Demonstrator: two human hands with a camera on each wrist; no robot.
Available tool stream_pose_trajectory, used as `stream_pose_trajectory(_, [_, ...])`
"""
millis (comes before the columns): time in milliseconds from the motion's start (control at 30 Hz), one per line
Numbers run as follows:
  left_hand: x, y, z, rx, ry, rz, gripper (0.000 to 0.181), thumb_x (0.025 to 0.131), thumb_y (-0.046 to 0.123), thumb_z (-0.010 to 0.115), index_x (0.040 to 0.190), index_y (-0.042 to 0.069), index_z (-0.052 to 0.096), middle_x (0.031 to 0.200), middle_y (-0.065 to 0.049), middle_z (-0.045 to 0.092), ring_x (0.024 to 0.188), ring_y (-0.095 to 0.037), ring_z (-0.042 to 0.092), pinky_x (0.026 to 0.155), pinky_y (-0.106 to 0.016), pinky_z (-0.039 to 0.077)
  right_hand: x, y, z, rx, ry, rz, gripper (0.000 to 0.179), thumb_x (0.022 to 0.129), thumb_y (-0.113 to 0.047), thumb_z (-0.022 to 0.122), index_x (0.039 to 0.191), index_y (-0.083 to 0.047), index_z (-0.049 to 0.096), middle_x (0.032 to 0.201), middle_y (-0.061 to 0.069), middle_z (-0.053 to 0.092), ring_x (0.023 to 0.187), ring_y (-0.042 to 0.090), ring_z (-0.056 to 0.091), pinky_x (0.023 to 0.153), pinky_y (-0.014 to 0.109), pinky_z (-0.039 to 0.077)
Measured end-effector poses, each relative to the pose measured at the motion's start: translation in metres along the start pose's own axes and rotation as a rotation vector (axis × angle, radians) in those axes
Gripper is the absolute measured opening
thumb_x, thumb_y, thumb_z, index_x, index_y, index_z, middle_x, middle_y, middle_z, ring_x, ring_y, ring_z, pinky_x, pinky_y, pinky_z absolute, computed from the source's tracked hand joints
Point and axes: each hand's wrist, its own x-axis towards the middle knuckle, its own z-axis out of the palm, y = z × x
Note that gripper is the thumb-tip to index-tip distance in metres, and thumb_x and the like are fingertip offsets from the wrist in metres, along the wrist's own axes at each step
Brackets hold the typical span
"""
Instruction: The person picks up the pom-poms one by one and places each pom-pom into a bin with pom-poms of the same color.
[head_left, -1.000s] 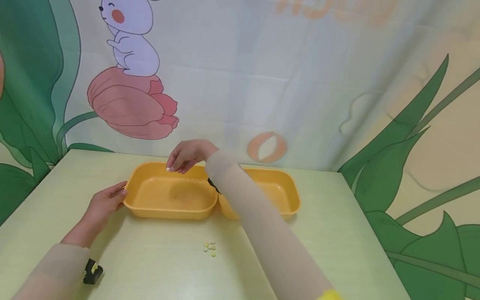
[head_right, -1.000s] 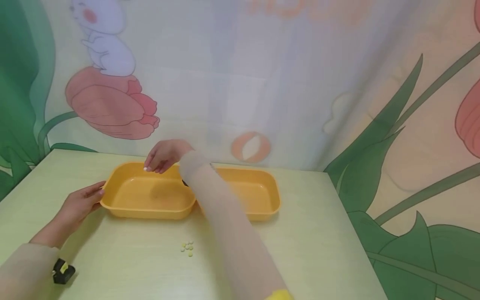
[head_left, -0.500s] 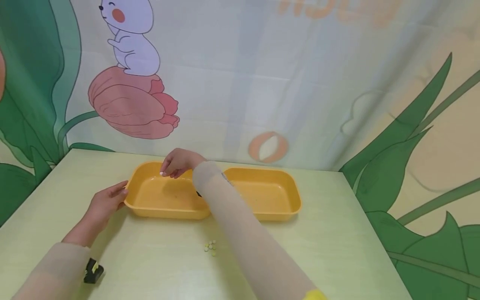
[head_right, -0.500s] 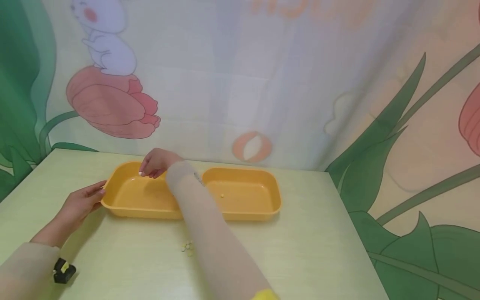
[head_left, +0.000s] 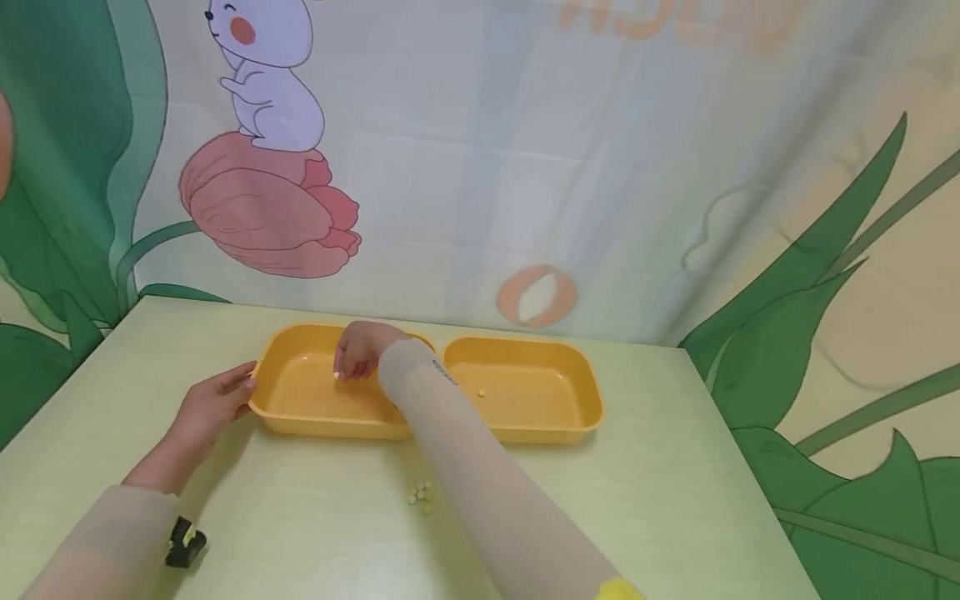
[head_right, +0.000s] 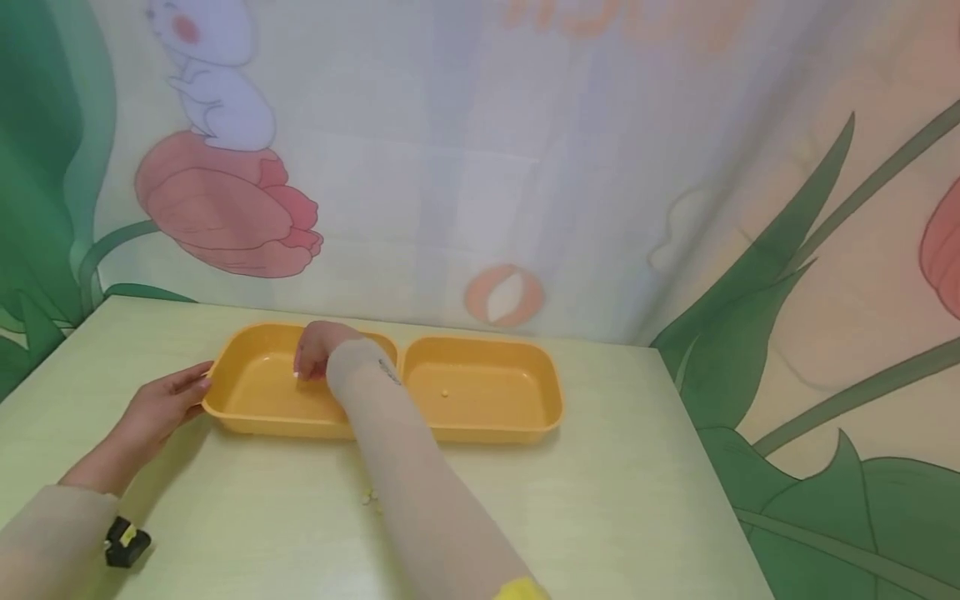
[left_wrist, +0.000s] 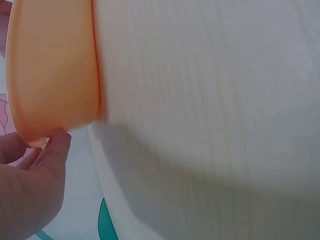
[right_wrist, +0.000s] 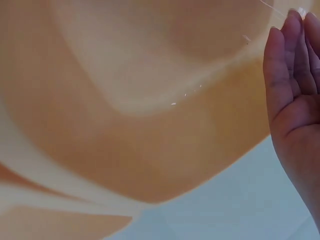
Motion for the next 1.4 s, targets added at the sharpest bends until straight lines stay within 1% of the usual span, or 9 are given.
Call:
stream_pose_trajectory(200, [-0.001,-0.001,-0.001,0.008,0.001,0.013,0.057,0.113,0.025,0.036,0.16,-0.003,0.021,0.161,-0.032,0.03,0.146,-0.045,0.041,0.104,-0.03,0.051,0.013,-0.001,0.007,-0.095,0.018,0.097,0.016,0.091,-0.011,0.074,0.075,-0.012,0.071,0.062,-0.001,0.06,0.058,0.013,0.053,0.052,0.021,0.044])
stream_pose_trajectory(300, [-0.001,-0.001,-0.001,0.005,0.004,0.02,0.057,0.113,0.025,0.036,0.16,-0.003,0.021,0.161,-0.031,0.031,0.146,-0.044,0.041,0.103,-0.029,0.052,0.013,-0.003,0.009,-0.18,0.021,0.105,0.017,0.092,-0.013,0.073,0.075,-0.013,0.071,0.061,-0.002,0.057,0.057,0.013,0.051,0.052,0.022,0.042])
stream_pose_trajectory(367, [-0.001,-0.001,-0.001,0.001,0.004,0.016,0.056,0.113,0.024,0.036,0.16,-0.002,0.021,0.162,-0.031,0.031,0.146,-0.044,0.041,0.103,-0.028,0.052,0.012,-0.006,0.011,-0.21,0.024,0.113,0.016,0.091,-0.016,0.074,0.076,-0.014,0.072,0.061,-0.002,0.057,0.057,0.014,0.052,0.054,0.022,0.043])
stream_pose_trajectory(533, [-0.001,0.0,0.0,-0.009,-0.001,-0.007,0.057,0.113,0.025,0.036,0.161,0.0,0.02,0.163,-0.029,0.03,0.148,-0.043,0.04,0.106,-0.03,0.05,0.006,-0.009,0.013,-0.166,0.015,0.144,0.013,0.09,-0.019,0.077,0.078,-0.013,0.076,0.066,0.0,0.061,0.061,0.015,0.054,0.057,0.024,0.046])
stream_pose_trajectory(833, [0.0,0.0,0.0,-0.01,0.005,-0.007,0.057,0.113,0.026,0.036,0.161,-0.001,0.021,0.163,-0.03,0.03,0.148,-0.044,0.04,0.107,-0.033,0.047,0.004,-0.013,0.012,-0.145,-0.026,0.204,0.013,0.09,-0.019,0.077,0.078,-0.014,0.076,0.068,0.0,0.063,0.065,0.015,0.055,0.06,0.025,0.047])
stream_pose_trajectory(967, [0.0,-0.001,0.0,-0.004,0.008,-0.008,0.057,0.113,0.025,0.037,0.161,-0.001,0.021,0.162,-0.03,0.03,0.147,-0.044,0.041,0.109,-0.037,0.046,0.006,-0.012,0.012,-0.143,-0.054,0.198,0.012,0.09,-0.017,0.077,0.079,-0.013,0.076,0.068,-0.001,0.065,0.065,0.014,0.055,0.06,0.024,0.047])
stream_pose_trajectory(1133, [0.0,0.0,0.0,-0.003,0.008,-0.009,0.057,0.113,0.024,0.037,0.161,-0.001,0.021,0.162,-0.031,0.031,0.147,-0.044,0.041,0.11,-0.038,0.045,0.01,-0.01,0.011,-0.137,-0.11,0.173,0.009,0.094,-0.01,0.071,0.091,-0.011,0.079,0.072,0.0,0.066,0.064,0.011,0.057,0.056,0.02,0.047])
stream_pose_trajectory(1233, [-0.001,0.0,0.0,-0.002,0.005,-0.009,0.057,0.113,0.024,0.036,0.161,-0.001,0.02,0.162,-0.031,0.03,0.148,-0.045,0.04,0.11,-0.038,0.045,0.012,-0.01,0.011,-0.141,-0.112,0.187,0.011,0.095,-0.009,0.069,0.094,-0.012,0.079,0.073,-0.001,0.068,0.067,0.011,0.059,0.058,0.02,0.048])
stream_pose_trajectory(1400, [-0.001,0.0,-0.001,-0.002,-0.001,0.0,0.057,0.113,0.023,0.036,0.161,-0.002,0.02,0.162,-0.032,0.029,0.148,-0.045,0.039,0.11,-0.039,0.044,0.013,-0.01,0.01,-0.12,-0.104,0.197,0.01,0.096,-0.01,0.069,0.092,-0.013,0.079,0.077,0.0,0.071,0.073,0.014,0.06,0.064,0.022,0.048])
